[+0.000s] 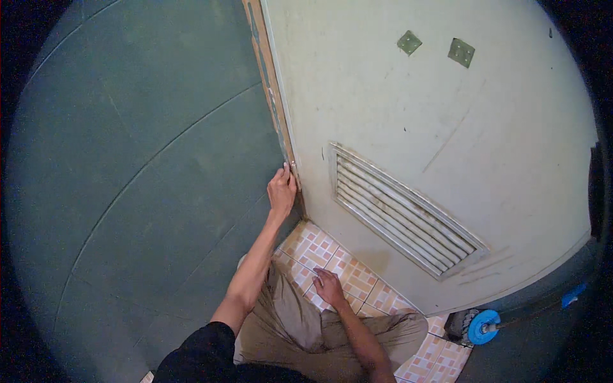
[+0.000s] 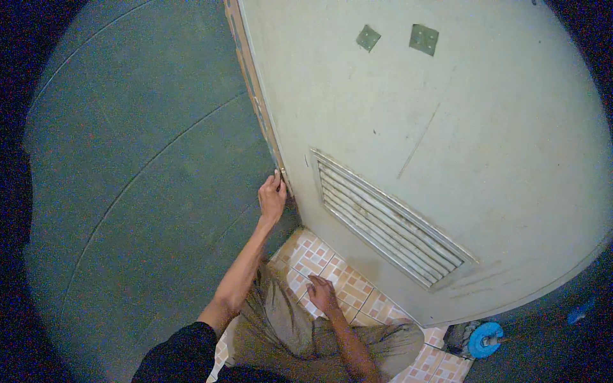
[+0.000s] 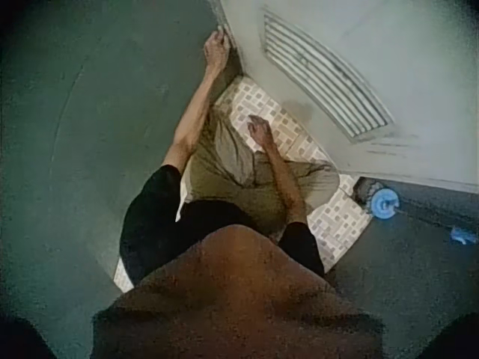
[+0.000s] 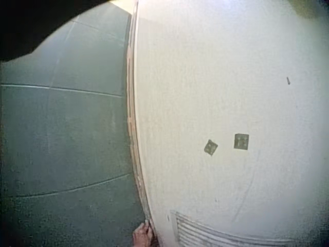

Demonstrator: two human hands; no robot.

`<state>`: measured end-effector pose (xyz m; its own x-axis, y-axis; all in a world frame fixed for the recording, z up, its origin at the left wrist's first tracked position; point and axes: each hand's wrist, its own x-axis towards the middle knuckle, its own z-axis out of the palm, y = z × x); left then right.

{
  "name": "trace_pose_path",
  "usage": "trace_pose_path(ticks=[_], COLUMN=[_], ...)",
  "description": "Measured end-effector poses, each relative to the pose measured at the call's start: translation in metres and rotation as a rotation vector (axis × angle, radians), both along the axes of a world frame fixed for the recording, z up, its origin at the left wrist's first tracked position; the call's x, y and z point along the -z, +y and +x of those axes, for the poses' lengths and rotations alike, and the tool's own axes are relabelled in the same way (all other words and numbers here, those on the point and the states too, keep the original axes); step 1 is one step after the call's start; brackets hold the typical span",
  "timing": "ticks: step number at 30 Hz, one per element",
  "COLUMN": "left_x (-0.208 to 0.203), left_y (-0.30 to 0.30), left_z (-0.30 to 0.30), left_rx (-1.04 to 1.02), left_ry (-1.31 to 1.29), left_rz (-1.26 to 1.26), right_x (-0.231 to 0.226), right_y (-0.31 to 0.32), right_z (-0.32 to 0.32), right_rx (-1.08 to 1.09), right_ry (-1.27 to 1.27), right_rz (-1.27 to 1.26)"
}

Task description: The person uses a small scraper tool to remove material from the edge of a door frame and the adjacent tiled wall while sitting on the floor.

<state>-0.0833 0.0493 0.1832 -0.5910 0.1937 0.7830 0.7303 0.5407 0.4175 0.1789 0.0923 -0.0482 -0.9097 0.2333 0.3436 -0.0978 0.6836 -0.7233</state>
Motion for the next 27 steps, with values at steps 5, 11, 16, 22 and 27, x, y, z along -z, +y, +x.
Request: trace_pose_path(ticks=[5, 11, 16, 22, 27], left_x=[0.029, 0.024, -0.033, 0.011, 0.042], left_y=[-0.025, -0.034, -0.009, -0.003, -0.025], left_z=[-0.008, 0.014, 0.011, 0.000, -0.004], left_rx=[0.052, 0.089, -0.035, -0.065, 0.025], left_ry=[-0.033, -0.129, -0.045, -0.082, -0.215], left_rz=[-0.223, -0.206, -0.039, -0.078, -0.296], right_x=[-0.008, 0.001, 0.004, -0.001, 0.000], right_y=[-0.009, -0.006, -0.001, -0.005, -0.008], right_z=[-0.002, 0.003, 0.001, -0.002, 0.000], right_rx=[0.007, 0.006, 0.007, -0.016, -0.007], right_ry=[0.045, 0.068, 0.004, -0.048, -0.021], right_rz=[0.029, 0.051, 0.053, -0.001, -0.044])
